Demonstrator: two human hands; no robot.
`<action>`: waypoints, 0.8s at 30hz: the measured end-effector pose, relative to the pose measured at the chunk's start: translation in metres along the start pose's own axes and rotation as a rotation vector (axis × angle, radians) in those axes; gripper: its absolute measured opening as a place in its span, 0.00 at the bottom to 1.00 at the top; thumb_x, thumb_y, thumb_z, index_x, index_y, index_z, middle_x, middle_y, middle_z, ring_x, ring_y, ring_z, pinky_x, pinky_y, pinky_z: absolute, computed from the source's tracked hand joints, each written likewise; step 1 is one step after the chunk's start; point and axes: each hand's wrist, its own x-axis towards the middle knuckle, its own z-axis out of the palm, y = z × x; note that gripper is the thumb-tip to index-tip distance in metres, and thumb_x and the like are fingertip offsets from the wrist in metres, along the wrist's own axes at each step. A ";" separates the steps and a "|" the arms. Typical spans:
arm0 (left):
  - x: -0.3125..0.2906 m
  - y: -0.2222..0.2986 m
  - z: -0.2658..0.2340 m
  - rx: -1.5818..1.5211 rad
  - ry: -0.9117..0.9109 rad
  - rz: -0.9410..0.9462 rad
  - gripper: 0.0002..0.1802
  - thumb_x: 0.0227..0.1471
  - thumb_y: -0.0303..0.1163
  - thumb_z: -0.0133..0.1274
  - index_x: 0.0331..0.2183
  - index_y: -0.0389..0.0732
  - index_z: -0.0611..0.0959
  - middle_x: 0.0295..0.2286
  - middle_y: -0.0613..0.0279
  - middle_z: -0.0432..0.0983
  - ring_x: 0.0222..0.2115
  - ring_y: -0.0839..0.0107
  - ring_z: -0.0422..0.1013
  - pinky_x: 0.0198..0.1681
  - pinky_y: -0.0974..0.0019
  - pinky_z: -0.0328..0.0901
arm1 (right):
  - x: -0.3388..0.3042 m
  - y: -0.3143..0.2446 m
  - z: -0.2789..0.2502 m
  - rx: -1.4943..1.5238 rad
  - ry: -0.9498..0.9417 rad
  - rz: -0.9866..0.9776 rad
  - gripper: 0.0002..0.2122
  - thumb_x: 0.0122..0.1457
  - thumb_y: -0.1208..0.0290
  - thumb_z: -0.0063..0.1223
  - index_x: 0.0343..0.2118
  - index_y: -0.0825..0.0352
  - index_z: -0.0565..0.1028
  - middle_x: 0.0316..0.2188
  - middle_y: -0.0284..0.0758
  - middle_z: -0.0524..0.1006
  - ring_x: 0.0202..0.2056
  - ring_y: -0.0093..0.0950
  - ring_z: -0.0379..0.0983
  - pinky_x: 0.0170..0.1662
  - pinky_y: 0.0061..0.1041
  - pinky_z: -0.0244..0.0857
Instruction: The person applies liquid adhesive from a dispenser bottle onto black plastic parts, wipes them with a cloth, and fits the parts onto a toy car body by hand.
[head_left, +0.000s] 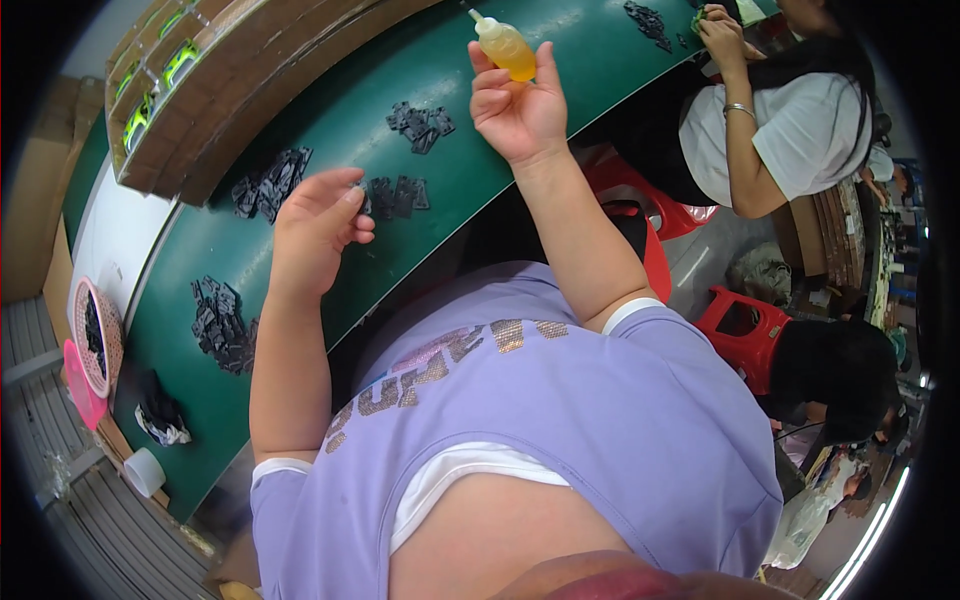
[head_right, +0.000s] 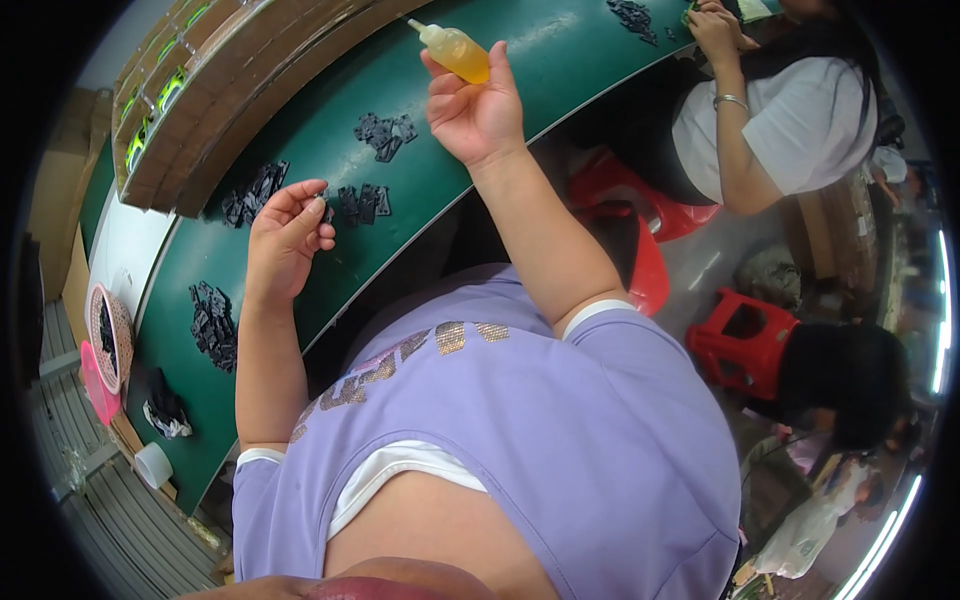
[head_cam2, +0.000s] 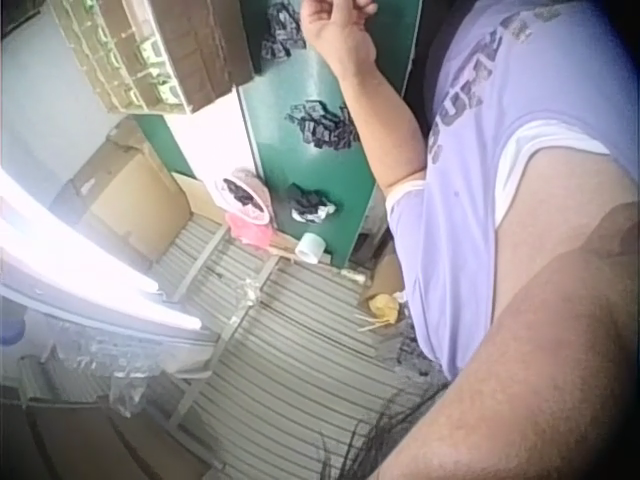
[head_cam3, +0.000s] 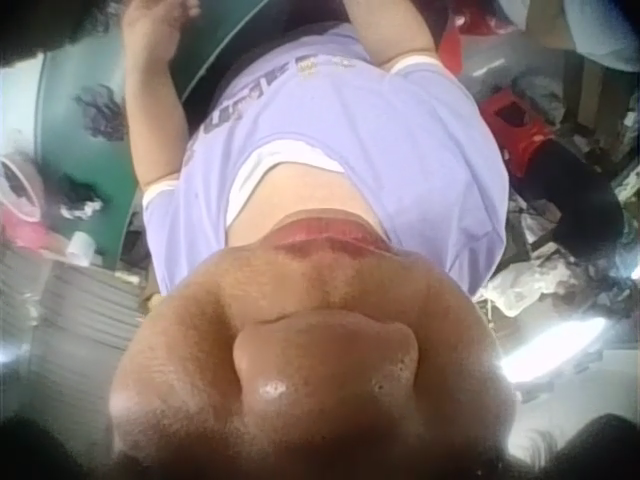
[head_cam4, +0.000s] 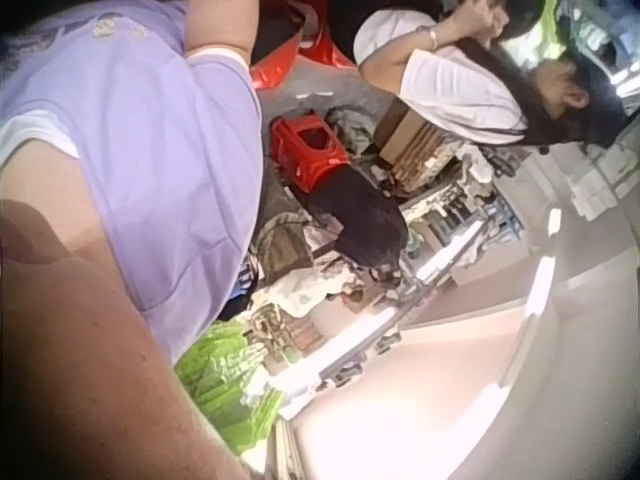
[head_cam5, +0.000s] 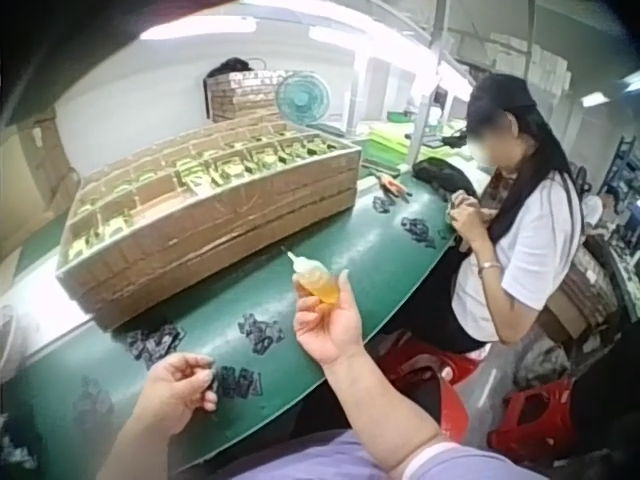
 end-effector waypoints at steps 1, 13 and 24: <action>0.000 0.000 0.000 -0.007 0.023 -0.008 0.13 0.52 0.23 0.51 0.41 0.33 0.75 0.28 0.62 0.71 0.23 0.74 0.70 0.26 0.73 0.69 | -0.001 0.000 0.000 0.065 -0.046 0.075 0.24 0.57 0.47 0.47 0.44 0.65 0.69 0.34 0.38 0.75 0.25 0.19 0.71 0.25 0.15 0.65; 0.000 -0.001 0.005 0.167 0.010 -0.009 0.16 0.49 0.23 0.55 0.42 0.31 0.74 0.27 0.61 0.73 0.26 0.74 0.75 0.30 0.76 0.71 | -0.036 0.042 0.007 -0.322 -0.224 -0.012 0.18 0.55 0.70 0.56 0.49 0.65 0.68 0.43 0.41 0.73 0.32 0.22 0.68 0.28 0.20 0.64; -0.002 -0.002 0.009 0.191 0.023 -0.001 0.14 0.48 0.23 0.55 0.39 0.30 0.74 0.26 0.60 0.74 0.25 0.73 0.75 0.28 0.75 0.72 | -0.026 0.055 -0.001 -0.602 -0.159 -0.110 0.20 0.59 0.65 0.51 0.51 0.67 0.64 0.47 0.47 0.70 0.24 0.23 0.67 0.25 0.18 0.61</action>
